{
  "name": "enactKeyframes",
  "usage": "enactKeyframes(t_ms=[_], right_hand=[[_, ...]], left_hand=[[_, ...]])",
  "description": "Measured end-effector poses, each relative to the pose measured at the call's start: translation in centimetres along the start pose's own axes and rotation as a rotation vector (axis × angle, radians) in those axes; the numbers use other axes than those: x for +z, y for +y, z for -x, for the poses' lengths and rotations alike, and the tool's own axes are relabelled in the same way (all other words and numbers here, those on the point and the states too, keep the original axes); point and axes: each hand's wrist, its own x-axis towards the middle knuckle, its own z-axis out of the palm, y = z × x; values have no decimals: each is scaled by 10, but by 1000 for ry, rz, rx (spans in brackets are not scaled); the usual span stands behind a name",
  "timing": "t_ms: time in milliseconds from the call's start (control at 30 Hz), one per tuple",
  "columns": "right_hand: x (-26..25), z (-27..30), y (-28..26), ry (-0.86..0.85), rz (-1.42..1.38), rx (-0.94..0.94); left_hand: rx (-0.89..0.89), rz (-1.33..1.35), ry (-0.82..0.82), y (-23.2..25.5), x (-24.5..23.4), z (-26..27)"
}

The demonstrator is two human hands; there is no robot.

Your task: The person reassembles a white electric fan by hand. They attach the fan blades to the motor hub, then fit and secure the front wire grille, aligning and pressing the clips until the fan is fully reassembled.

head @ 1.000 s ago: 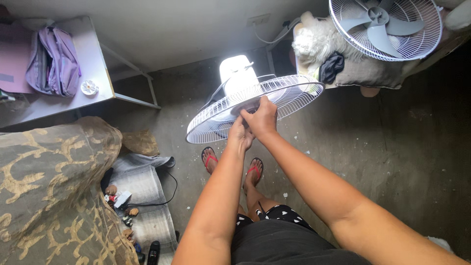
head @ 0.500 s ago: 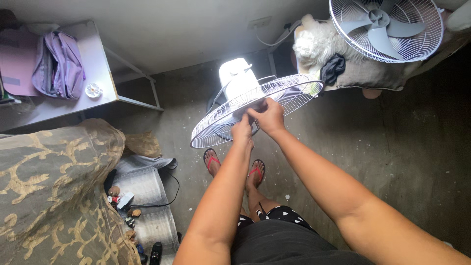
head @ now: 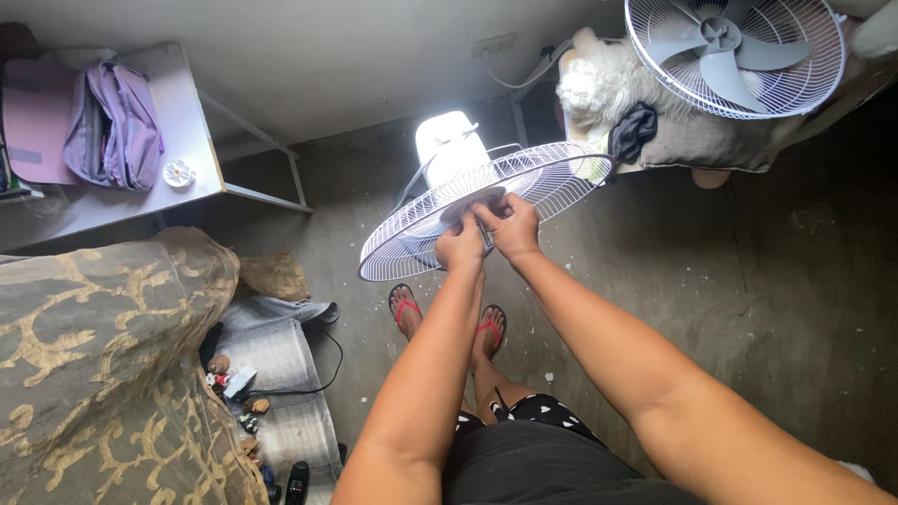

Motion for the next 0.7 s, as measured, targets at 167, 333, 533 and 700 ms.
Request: enactKeyframes(t_ms=[167, 333, 533, 700], right_hand=[[0, -1, 2, -55, -89, 36], [-9, 5, 10, -103, -188, 206], [-45, 11, -10, 100, -289, 142], [-85, 14, -60, 370, -344, 27]], left_hand=[[3, -18, -25, 2, 1, 0], [31, -155, -31, -6, -5, -2], [238, -31, -25, 22, -7, 66], [403, 137, -489, 89, 12, 119]])
